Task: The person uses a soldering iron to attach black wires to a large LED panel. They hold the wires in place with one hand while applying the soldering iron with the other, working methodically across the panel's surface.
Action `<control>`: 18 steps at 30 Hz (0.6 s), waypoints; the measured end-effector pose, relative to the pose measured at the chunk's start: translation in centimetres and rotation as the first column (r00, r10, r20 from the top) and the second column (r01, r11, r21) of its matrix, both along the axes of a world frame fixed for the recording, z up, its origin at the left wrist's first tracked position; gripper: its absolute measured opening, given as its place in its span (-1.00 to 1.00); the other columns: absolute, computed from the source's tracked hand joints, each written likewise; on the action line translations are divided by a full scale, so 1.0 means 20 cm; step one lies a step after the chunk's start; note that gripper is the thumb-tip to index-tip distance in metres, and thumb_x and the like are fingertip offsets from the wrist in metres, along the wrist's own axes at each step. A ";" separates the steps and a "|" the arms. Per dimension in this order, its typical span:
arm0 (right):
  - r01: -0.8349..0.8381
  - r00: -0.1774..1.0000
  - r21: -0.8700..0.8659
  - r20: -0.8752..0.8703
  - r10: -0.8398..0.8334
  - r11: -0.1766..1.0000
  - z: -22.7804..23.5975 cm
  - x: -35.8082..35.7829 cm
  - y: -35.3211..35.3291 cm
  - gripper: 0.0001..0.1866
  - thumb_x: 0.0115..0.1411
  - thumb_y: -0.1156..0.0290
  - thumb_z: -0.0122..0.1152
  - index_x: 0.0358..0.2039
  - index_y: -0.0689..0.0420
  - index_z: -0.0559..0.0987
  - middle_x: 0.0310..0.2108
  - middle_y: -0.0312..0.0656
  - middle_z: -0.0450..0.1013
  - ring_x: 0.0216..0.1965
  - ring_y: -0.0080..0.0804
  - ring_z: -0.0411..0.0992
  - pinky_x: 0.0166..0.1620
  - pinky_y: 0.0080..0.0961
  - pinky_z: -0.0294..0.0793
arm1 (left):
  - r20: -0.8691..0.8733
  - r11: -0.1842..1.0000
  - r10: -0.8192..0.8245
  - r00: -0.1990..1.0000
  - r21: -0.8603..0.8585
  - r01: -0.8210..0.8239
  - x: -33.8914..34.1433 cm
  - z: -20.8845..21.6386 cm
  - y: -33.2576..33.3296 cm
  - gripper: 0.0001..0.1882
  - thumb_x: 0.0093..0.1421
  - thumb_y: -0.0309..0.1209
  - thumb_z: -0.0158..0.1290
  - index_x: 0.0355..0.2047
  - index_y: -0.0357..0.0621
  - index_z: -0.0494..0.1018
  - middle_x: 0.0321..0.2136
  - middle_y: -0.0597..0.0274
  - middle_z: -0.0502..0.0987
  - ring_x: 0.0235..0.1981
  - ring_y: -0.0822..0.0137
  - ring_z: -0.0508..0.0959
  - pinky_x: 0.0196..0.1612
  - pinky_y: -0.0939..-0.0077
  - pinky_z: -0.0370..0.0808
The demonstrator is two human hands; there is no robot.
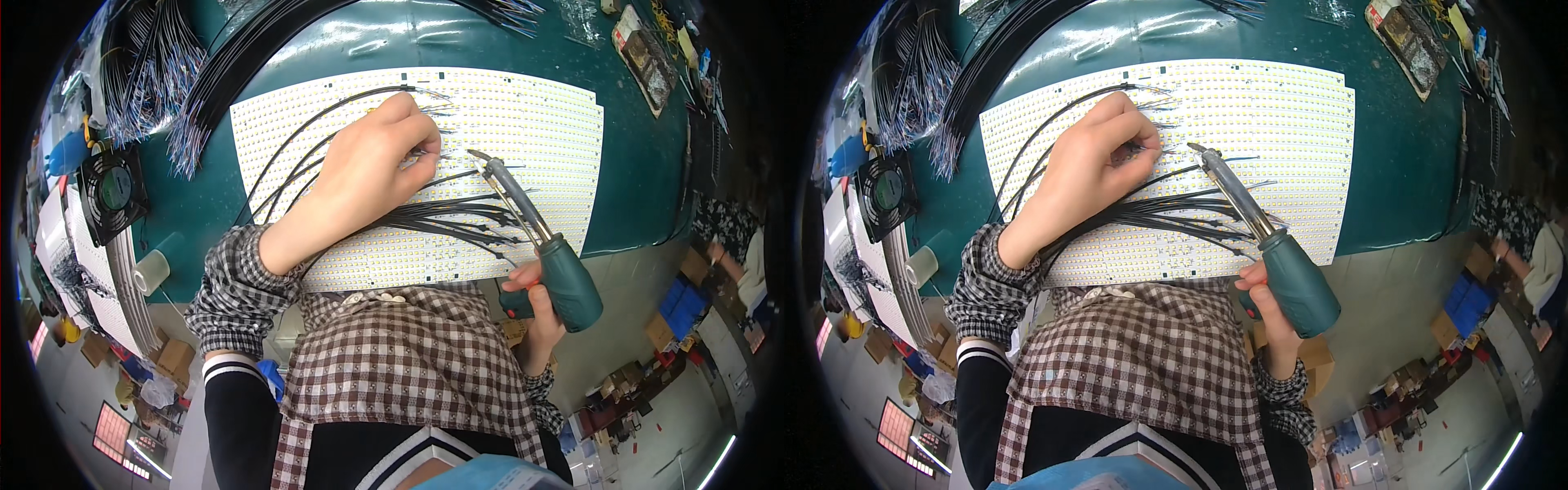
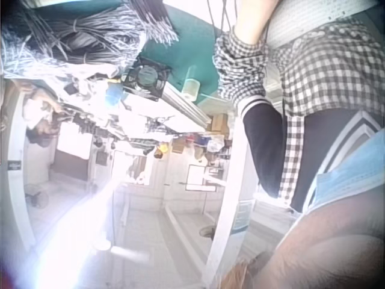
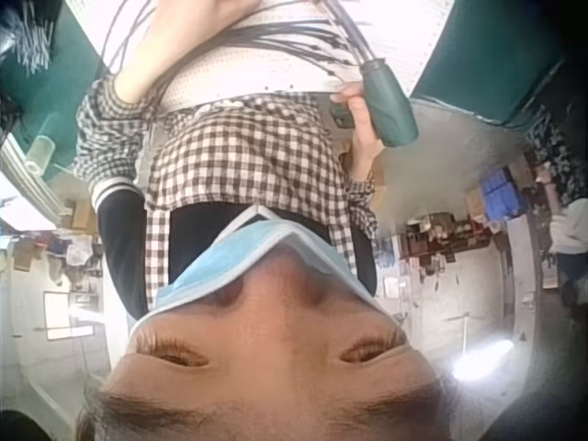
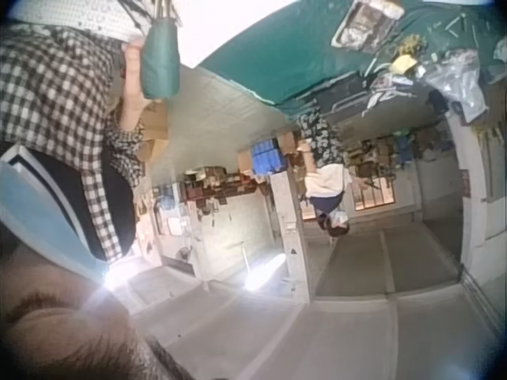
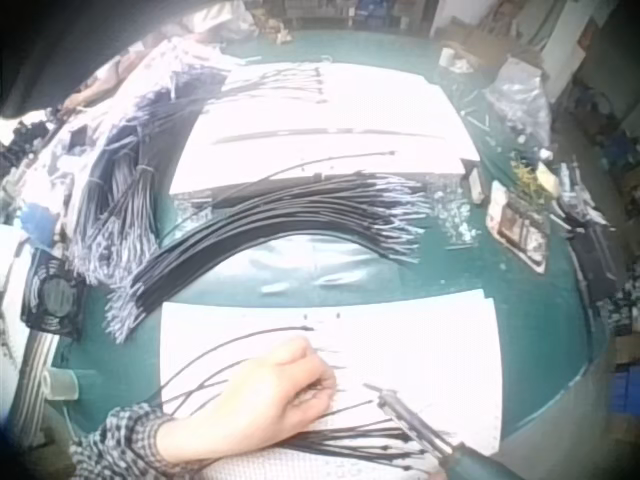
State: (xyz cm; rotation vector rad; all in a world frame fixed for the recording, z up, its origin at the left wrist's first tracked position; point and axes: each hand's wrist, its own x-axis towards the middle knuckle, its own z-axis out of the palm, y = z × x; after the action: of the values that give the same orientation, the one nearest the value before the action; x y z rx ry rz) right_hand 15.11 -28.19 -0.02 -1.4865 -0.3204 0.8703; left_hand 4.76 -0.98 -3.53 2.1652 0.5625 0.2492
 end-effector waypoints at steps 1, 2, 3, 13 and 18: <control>-0.002 1.000 -0.011 -0.004 0.002 1.000 0.01 0.00 0.00 -0.81 0.23 0.52 0.24 -0.20 0.37 0.55 -0.25 -0.01 0.51 -0.24 -0.27 0.54 -0.16 -0.34 0.65 | -0.006 1.000 -0.007 1.000 0.010 0.007 0.00 0.00 0.00 -0.89 0.05 -0.57 0.17 -0.39 -0.16 0.50 -0.39 0.26 0.44 -0.47 0.35 0.49 -0.42 0.51 0.45; -0.003 1.000 -0.023 -0.008 0.003 1.000 0.01 0.00 0.00 -0.83 0.23 0.55 0.23 -0.21 0.37 0.55 -0.26 -0.01 0.51 -0.24 -0.27 0.54 -0.16 -0.34 0.65 | -0.005 1.000 -0.007 1.000 0.004 0.007 0.00 0.00 0.01 -0.89 0.05 -0.57 0.17 -0.39 -0.16 0.50 -0.40 0.26 0.44 -0.47 0.35 0.49 -0.42 0.51 0.44; -0.011 1.000 -0.030 -0.013 0.011 0.999 0.01 0.00 0.00 -0.84 0.22 0.56 0.22 -0.21 0.37 0.56 -0.26 -0.02 0.51 -0.24 -0.27 0.54 -0.16 -0.34 0.65 | -0.004 1.000 -0.007 1.000 -0.002 0.007 0.00 0.01 0.01 -0.89 0.05 -0.57 0.17 -0.39 -0.16 0.50 -0.40 0.26 0.44 -0.47 0.34 0.49 -0.42 0.51 0.44; -0.029 0.999 -0.070 -0.016 0.028 0.997 0.02 -0.01 0.01 -0.90 0.21 0.60 0.24 -0.26 0.33 0.57 -0.30 -0.04 0.53 -0.29 -0.30 0.55 -0.16 -0.35 0.61 | 0.013 0.999 0.002 1.000 -0.048 -0.001 0.00 0.00 0.01 -0.90 0.05 -0.58 0.16 -0.40 -0.17 0.49 -0.41 0.26 0.43 -0.48 0.36 0.47 -0.42 0.52 0.43; -0.026 0.999 -0.091 -0.029 0.024 0.996 0.03 0.00 0.01 -0.91 0.22 0.59 0.26 -0.26 0.30 0.58 -0.30 -0.08 0.54 -0.28 -0.33 0.55 -0.19 -0.39 0.59 | -0.007 0.999 -0.005 1.000 -0.052 0.005 0.00 0.01 0.02 -0.91 0.06 -0.57 0.15 -0.39 -0.17 0.49 -0.40 0.26 0.42 -0.46 0.36 0.48 -0.41 0.52 0.44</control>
State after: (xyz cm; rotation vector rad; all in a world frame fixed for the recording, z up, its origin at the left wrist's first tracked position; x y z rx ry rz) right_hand 15.05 -28.00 0.56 -1.5561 -0.2821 0.9356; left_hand 4.73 -0.64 -3.27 2.1179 0.5613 0.2223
